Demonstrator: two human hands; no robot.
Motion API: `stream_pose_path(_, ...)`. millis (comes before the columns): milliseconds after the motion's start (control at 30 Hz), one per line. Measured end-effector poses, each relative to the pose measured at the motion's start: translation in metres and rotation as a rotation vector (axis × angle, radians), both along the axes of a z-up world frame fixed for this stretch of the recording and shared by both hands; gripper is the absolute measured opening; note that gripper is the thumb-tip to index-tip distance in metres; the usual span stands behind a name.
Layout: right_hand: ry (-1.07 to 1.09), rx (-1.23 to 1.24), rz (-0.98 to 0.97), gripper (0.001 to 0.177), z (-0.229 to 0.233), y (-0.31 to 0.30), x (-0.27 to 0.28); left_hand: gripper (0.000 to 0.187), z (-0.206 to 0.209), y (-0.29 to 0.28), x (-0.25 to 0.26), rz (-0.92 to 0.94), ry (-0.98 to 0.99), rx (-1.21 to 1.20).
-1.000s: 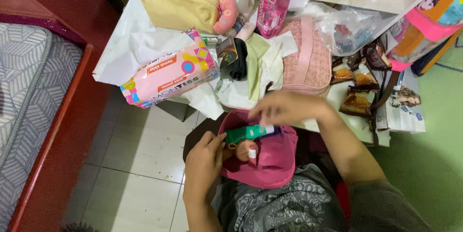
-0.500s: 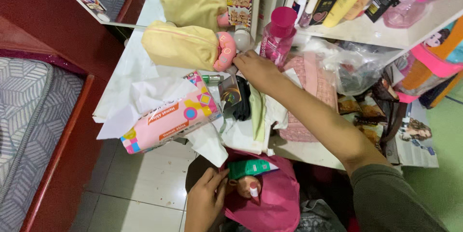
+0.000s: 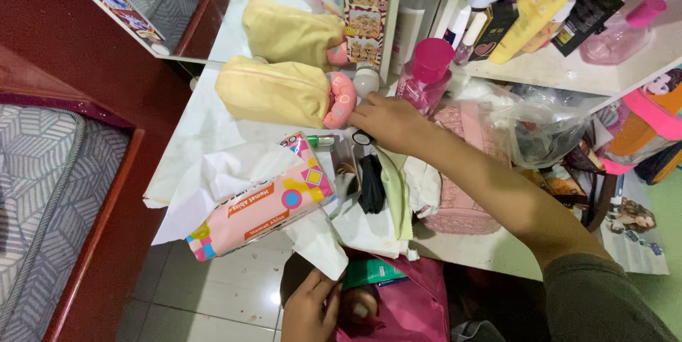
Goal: The person places several skincare and cosmetic items into a large pink pouch, zips it closed, and then opens a smaller pink bag to handle a blue manicure kit and other beauty products.
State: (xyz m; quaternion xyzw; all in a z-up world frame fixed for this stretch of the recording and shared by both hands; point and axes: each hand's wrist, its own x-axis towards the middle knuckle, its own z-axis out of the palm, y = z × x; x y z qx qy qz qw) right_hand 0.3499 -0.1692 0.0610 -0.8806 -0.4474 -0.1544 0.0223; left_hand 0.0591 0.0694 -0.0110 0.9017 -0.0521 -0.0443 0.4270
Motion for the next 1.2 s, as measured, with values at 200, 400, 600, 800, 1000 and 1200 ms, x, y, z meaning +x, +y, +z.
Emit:
stream_pose_path(200,0.359,0.442,-0.017,0.043,0.059,-0.012,-0.043,0.016,0.014,-0.001,-0.002,0.011,-0.081,-0.026)
stream_pose_path(400,1.224,1.141,0.028,0.046,0.082,-0.019,-0.105,0.016,0.049,-0.013,-0.009,0.15,-0.011,0.017)
stream_pose_path(600,1.411,0.436,0.109,0.041,0.068,-0.008,-0.181,0.029,0.071,-0.026,-0.026,0.207,-0.096,-0.09)
stream_pose_path(800,0.694,-0.395,-0.02,0.031,-0.037,0.006,-0.256,0.028,0.085,-0.035,-0.039,0.204,-0.065,-0.041)
stream_pose_path(1000,0.756,-0.271,-0.067,0.014,-0.126,-0.023,-0.267,0.032,0.088,-0.035,-0.043,0.136,-0.149,-0.001)
stream_pose_path(1200,1.04,-0.146,-0.215,0.053,-0.101,-0.036,-0.259,0.033,0.084,-0.035,-0.042,0.137,-0.112,-0.007)
